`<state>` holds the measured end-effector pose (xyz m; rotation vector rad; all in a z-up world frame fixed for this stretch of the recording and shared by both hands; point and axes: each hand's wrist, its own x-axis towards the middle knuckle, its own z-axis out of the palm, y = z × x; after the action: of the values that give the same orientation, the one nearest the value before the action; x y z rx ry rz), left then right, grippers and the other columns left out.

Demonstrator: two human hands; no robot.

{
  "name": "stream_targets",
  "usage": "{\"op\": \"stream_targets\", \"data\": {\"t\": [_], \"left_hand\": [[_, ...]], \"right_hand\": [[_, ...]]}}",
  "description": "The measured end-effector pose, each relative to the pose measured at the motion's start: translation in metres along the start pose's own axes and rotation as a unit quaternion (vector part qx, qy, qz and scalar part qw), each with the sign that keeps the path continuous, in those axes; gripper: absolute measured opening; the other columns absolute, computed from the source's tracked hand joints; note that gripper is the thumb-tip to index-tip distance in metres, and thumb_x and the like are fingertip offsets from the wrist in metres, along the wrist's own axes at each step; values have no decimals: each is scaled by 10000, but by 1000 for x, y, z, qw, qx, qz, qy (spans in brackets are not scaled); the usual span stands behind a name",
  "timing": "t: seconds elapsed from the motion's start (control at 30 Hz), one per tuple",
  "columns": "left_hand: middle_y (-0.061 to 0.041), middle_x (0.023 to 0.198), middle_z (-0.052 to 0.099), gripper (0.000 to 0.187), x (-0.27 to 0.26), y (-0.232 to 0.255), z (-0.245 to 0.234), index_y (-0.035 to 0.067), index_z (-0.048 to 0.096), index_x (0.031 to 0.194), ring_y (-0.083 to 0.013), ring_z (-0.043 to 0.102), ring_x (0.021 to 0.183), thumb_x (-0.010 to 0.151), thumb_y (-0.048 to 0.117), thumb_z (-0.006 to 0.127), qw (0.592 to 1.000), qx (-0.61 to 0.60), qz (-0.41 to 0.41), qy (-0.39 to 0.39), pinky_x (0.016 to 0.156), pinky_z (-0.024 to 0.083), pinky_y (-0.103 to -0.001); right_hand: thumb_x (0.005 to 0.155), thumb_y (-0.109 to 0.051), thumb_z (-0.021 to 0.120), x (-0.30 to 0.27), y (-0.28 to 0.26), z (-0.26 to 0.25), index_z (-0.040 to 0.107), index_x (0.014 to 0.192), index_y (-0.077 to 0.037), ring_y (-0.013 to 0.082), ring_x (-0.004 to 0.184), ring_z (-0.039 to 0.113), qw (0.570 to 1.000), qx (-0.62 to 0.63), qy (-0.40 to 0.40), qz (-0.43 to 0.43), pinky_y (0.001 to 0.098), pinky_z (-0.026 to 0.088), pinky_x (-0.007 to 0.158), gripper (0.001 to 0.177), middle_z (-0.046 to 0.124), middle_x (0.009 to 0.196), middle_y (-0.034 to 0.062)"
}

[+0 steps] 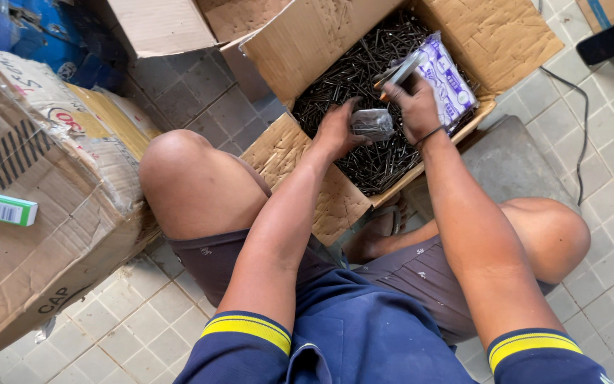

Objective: The person picks up groups of nails from a large cardboard box, weighs them on a scale, and places them into small plastic bags.

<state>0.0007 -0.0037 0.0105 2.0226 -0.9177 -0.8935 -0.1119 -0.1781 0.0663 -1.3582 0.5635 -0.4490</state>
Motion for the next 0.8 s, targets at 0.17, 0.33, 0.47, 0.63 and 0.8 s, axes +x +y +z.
{"op": "stream_targets", "data": {"t": [0.17, 0.33, 0.47, 0.63, 0.8], "left_hand": [[-135, 1497, 736, 1095, 4, 3, 6, 161, 583, 1600, -390, 563, 1393, 679, 438, 1105, 992, 115, 58, -4, 1121, 495, -492], [-116, 1453, 735, 1049, 9, 24, 7, 222, 587, 1575, -427, 531, 1417, 689, 540, 1051, 975, 216, 58, -15, 1166, 431, -540], [-131, 1423, 703, 975, 9, 53, 1, 174, 571, 1515, -419, 528, 1428, 737, 503, 1058, 940, 324, 89, -57, 1161, 457, -651], [-189, 1375, 724, 943, 13, 73, 12, 128, 543, 1433, -383, 642, 1355, 744, 478, 1084, 905, 400, 99, -104, 1228, 481, -622], [-188, 1352, 738, 947, 15, 67, 19, 102, 560, 1422, -384, 660, 1320, 710, 404, 1107, 926, 359, 103, -58, 1207, 503, -612]], "right_hand": [[1064, -354, 853, 1, -33, -44, 709, 1305, -125, 144, 957, 764, 981, -155, 113, -22, 299, 662, 715, 362, 796, 1181, 41], [1049, -311, 884, 6, -15, -132, 714, 1050, -149, 115, 845, 728, 913, -337, 229, -14, 347, 565, 743, 235, 766, 950, -22], [954, -377, 922, 5, 12, -164, 808, 1095, -183, 257, 912, 761, 836, -466, 289, 10, 467, 578, 780, 265, 830, 1022, 57], [1027, -357, 888, 1, 1, -128, 783, 1160, -196, 321, 1129, 687, 829, -511, 219, 60, 512, 560, 972, 233, 762, 1176, 105], [1025, -368, 908, -3, -9, -104, 735, 1319, -171, 384, 1256, 608, 804, -551, 223, -5, 533, 517, 1039, 394, 666, 1254, 154]]}}
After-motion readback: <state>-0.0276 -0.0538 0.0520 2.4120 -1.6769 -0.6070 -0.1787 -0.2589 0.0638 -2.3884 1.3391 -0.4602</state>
